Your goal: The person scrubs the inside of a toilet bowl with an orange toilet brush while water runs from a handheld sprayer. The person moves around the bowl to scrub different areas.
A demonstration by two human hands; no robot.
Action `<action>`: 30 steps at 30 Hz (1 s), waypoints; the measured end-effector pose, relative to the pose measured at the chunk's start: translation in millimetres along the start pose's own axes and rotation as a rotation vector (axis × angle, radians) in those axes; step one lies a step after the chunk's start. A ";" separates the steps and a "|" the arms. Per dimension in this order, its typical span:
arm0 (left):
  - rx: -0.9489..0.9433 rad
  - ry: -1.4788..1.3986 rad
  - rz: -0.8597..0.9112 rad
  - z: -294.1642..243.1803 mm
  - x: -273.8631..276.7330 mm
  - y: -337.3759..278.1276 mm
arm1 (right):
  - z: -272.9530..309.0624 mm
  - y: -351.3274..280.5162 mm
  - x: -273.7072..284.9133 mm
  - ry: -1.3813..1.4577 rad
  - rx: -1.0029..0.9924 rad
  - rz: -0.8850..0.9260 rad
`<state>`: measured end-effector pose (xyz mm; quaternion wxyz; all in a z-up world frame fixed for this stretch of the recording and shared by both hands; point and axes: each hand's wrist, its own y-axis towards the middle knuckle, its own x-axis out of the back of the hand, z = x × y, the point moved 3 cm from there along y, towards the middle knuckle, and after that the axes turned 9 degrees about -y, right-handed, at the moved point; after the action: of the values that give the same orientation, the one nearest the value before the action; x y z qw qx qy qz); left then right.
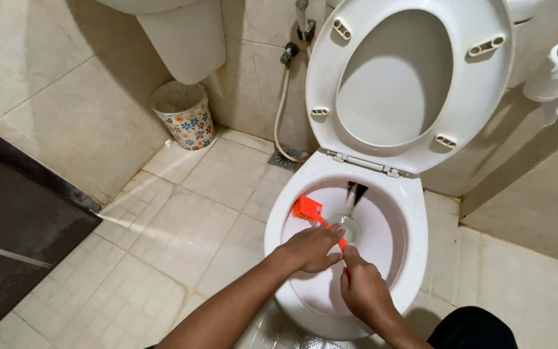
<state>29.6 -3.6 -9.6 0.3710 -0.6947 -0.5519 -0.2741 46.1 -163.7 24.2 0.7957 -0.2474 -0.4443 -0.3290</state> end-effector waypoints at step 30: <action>0.038 -0.033 -0.010 1.8 -1.3 -18.8 | 1.9 4.3 0.2 -0.082 0.060 -0.059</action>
<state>11.0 -0.7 -7.6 0.3736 -0.6892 -0.5666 -0.2538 48.4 -159.6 24.8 0.7738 -0.2234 -0.4934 -0.3285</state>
